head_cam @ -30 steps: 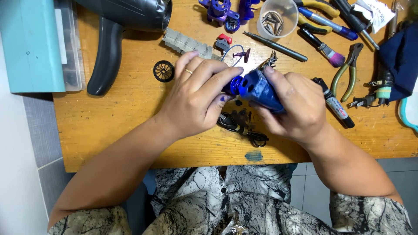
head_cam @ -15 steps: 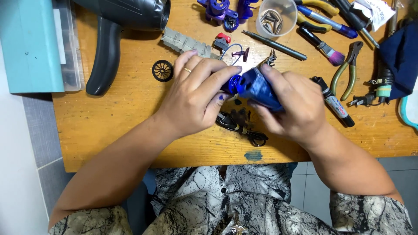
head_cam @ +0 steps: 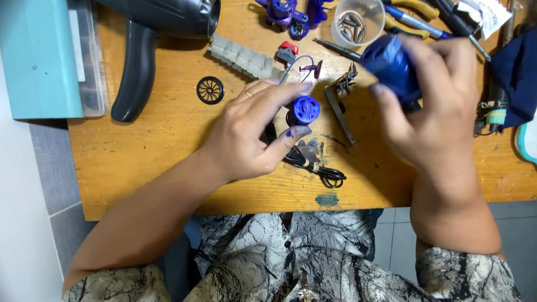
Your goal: Assembling and wiring a small electric motor component using hand tools on a workbench.
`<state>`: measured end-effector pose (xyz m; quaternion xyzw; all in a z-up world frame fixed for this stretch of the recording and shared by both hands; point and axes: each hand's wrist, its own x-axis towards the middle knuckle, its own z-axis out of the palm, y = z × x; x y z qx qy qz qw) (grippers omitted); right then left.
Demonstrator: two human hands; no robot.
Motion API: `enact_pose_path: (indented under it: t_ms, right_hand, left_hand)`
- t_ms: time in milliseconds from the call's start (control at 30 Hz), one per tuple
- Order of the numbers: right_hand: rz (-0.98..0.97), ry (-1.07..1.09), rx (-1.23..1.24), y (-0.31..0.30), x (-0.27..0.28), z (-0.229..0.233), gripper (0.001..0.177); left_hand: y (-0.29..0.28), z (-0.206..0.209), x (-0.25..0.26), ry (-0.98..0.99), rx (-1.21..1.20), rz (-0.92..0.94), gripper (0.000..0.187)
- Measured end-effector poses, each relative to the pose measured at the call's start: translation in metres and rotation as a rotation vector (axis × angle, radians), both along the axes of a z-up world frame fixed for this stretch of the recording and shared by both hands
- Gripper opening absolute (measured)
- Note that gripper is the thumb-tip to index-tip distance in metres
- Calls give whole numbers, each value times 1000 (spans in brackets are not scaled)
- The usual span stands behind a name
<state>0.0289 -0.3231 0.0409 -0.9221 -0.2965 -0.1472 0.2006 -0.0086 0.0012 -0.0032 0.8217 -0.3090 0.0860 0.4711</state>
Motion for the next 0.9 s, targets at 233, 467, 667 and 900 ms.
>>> enact_pose_path:
  t_ms: [233, 467, 667, 900]
  right_hand:
    - [-211, 83, -338, -11, 8, -10, 49]
    - [-287, 325, -469, -3, 14, -13, 52]
    - [-289, 363, -477, 4, 10, -9, 59]
    - [190, 85, 177, 35, -13, -15, 26]
  left_hand:
    - [-3, 18, 2, 533, -454, -94, 37]
    - [-4, -3, 9, 805, -964, -137, 33]
    - [-7, -6, 10, 805, -1029, -77, 32]
    - [-13, 0, 3, 745, -810, -73, 53]
